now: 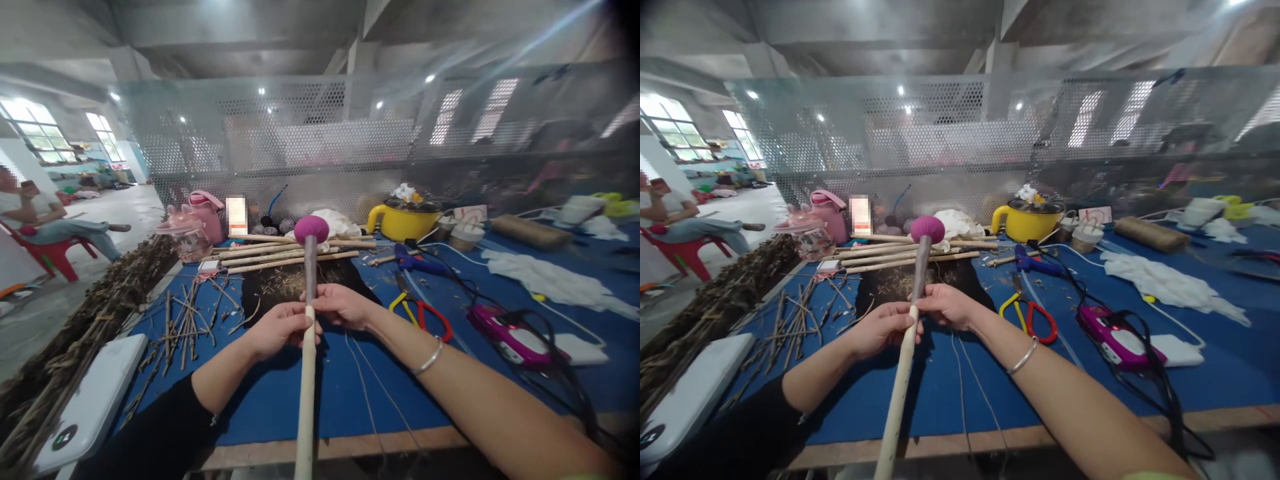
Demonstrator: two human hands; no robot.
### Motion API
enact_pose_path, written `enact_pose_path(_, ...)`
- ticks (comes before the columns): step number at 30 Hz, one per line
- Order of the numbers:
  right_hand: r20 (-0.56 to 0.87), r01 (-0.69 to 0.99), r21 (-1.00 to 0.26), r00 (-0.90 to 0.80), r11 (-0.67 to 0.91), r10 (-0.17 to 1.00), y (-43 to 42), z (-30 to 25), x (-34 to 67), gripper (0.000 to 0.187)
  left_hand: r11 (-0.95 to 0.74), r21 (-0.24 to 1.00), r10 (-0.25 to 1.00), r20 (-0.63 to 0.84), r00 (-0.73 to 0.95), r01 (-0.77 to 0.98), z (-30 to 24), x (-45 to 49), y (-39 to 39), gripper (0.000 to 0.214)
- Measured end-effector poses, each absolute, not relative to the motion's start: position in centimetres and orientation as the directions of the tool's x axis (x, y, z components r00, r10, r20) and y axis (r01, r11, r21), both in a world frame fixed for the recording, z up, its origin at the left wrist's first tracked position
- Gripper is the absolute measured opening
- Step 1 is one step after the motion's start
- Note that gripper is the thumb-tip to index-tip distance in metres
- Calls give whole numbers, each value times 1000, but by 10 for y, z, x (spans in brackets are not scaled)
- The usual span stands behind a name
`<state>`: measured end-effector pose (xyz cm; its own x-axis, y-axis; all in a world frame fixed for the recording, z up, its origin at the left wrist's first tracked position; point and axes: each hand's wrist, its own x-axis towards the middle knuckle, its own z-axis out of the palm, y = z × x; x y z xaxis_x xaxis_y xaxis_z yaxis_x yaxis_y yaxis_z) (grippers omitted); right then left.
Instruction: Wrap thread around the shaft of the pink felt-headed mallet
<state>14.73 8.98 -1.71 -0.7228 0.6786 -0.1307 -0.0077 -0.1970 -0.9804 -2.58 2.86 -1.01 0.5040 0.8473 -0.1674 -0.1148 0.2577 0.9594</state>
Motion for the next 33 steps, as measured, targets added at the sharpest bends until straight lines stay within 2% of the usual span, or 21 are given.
enact_pose_path(4,-79,-48,-987,-684,-153,725,78,-19,145,28,247,968,830,-188,525,-44,-12,-23,25,28)
enact_pose_path(8,-98,-35,-986,-672,-164,734,74,-11,143,28,255,967,911,-238,337,-8,-13,-19,25,34)
enact_pose_path(10,-103,-33,-985,-669,-168,736,76,-11,143,29,270,963,916,-256,310,-4,-14,-19,27,35)
enact_pose_path(15,-87,2,-992,-712,-123,697,81,-17,148,33,329,943,869,-280,409,-53,-18,-18,29,39)
enact_pose_path(19,-40,-6,-998,-764,-69,644,80,-13,153,31,270,960,891,-220,397,-75,-21,-14,26,38)
enact_pose_path(23,2,-6,-1000,-761,-4,649,77,-9,154,31,211,976,894,-170,414,-57,-20,-13,23,39)
enact_pose_path(28,18,-45,-999,-747,-23,665,76,-16,154,28,195,979,887,-148,437,-65,-16,-16,21,34)
enact_pose_path(33,17,-64,-997,-735,-45,678,76,-18,155,27,306,946,878,-238,416,-105,-13,-3,18,31)
